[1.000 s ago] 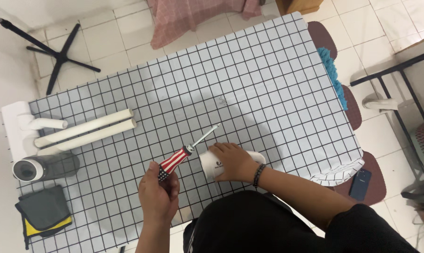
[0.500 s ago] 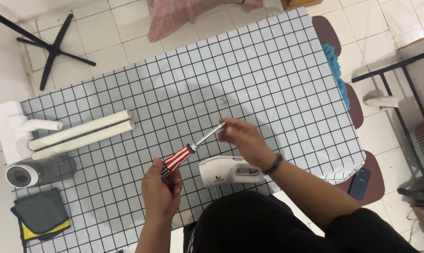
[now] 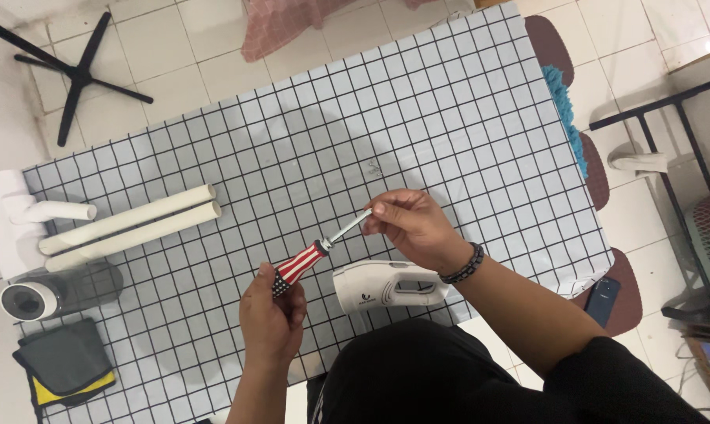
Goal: The person uses a screwdriver to unscrew and open the casing of a handheld vacuum cleaner, separates the two housing halves, and removes internal parts including a roller brush and motor unit. They then handle the filter and reattach components, working over a table.
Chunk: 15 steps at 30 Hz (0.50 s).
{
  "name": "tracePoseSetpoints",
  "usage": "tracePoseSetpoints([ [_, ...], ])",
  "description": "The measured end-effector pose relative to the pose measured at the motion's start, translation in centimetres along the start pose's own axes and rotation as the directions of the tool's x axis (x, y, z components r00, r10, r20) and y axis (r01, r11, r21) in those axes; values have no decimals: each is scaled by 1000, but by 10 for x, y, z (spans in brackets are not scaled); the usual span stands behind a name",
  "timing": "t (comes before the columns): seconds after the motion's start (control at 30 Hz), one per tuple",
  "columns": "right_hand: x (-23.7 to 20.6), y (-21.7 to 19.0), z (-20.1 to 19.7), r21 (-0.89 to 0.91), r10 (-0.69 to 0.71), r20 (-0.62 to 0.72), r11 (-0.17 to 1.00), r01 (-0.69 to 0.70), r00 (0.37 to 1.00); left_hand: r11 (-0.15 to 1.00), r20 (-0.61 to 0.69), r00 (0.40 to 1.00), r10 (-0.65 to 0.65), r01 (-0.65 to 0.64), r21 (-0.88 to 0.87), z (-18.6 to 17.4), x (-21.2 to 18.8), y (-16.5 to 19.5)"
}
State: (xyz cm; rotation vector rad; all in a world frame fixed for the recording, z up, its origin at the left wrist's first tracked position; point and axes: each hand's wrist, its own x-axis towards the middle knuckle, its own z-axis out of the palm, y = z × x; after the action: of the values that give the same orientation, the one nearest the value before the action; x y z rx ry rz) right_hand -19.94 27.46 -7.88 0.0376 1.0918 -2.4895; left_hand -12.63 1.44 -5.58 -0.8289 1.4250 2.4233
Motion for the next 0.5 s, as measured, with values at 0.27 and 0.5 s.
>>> tracePoseSetpoints([
  [0.27,26,3,-41,-354,-198,-348,933,67,916,998,-15,999,-28,27,-51,-2,7,0],
  [0.5,70,25,-90,-889,-349,-418,345,-300,839,997,-4,999,-44,44,-59,-4,14,-6],
])
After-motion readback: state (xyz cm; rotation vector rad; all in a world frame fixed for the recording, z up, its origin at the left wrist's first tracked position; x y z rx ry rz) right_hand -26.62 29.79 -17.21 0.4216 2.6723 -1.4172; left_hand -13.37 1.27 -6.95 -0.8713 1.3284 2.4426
